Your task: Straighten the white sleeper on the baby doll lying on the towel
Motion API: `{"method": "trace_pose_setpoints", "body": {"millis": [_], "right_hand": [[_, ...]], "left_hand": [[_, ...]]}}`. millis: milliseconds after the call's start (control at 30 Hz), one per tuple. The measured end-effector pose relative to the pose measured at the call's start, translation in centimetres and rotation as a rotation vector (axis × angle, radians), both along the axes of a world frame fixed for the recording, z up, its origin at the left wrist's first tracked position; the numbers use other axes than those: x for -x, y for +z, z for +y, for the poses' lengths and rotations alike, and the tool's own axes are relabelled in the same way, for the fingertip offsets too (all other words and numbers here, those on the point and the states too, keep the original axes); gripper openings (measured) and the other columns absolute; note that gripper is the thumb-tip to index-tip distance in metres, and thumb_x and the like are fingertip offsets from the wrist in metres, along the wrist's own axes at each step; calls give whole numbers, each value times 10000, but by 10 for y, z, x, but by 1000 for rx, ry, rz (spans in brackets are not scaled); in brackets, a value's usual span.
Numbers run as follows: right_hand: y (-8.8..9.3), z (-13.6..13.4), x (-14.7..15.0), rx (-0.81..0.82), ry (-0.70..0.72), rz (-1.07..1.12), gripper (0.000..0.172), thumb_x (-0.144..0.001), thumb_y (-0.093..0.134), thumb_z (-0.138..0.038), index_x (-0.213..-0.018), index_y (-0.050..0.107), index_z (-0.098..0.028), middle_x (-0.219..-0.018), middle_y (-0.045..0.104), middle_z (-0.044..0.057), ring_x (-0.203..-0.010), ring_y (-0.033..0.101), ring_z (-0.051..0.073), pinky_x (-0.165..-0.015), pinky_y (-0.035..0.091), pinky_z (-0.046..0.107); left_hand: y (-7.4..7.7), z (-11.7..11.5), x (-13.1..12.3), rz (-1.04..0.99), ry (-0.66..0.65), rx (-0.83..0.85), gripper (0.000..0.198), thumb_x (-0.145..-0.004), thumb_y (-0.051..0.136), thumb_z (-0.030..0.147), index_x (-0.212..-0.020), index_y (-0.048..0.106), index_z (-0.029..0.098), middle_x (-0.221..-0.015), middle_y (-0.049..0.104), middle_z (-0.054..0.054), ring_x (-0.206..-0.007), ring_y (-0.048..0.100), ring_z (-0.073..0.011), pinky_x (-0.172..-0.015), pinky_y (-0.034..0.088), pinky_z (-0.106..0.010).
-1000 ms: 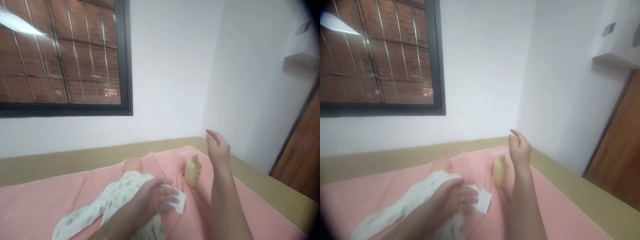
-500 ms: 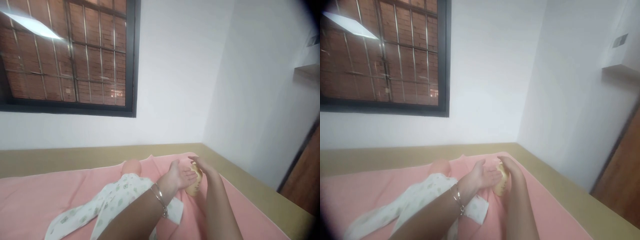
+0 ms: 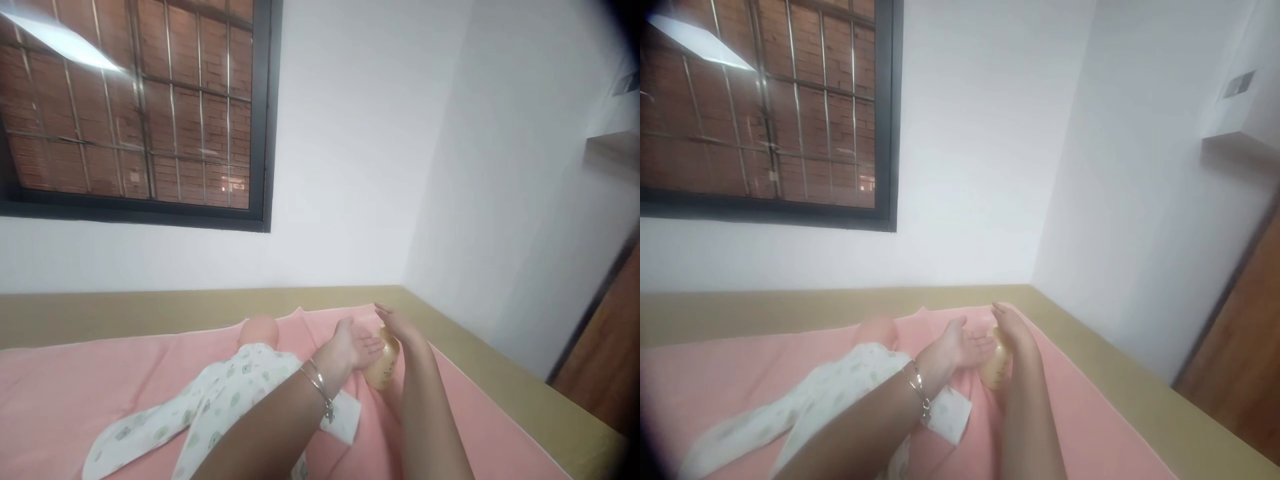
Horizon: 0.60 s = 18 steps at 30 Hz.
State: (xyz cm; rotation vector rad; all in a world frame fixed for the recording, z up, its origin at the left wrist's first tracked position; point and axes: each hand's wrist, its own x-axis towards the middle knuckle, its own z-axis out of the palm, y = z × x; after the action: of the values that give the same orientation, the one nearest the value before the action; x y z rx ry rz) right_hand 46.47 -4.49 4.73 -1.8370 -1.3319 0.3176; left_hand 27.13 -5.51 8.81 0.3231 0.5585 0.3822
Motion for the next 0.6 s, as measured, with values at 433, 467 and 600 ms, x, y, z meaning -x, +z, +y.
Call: {"method": "trace_pose_setpoints", "body": {"millis": [433, 467, 600], "right_hand": [[10, -14, 16, 30, -56, 120, 487, -858, 456, -390, -1267, 552, -143, -1380, 467, 110, -1277, 431, 221, -1068, 318, 342], [13, -17, 19, 31, -77, 109, 501, -853, 460, -404, -1273, 545, -145, -1365, 481, 120, -1260, 448, 236, -1058, 328, 354], [41, -30, 44, -224, -234, -127, 567, -812, 518, -435, -1292, 518, -134, -1401, 426, 143, -1312, 362, 282, -1090, 259, 410]], "left_hand": [[8, 12, -2, 13, 40, -78, 729, -881, 344, 474, -1345, 317, -87, -1320, 418, -290, -1257, 428, -336, -907, 486, -363], [11, 13, -1, 0, 50, -86, 737, -881, 344, 471, -1350, 303, -95, -1325, 410, -294, -1258, 427, -335, -906, 488, -357], [30, 8, 17, -106, 63, -139, 711, -888, 331, 443, -1368, 279, -78, -1336, 406, -293, -1250, 443, -328, -888, 503, -367]]}}
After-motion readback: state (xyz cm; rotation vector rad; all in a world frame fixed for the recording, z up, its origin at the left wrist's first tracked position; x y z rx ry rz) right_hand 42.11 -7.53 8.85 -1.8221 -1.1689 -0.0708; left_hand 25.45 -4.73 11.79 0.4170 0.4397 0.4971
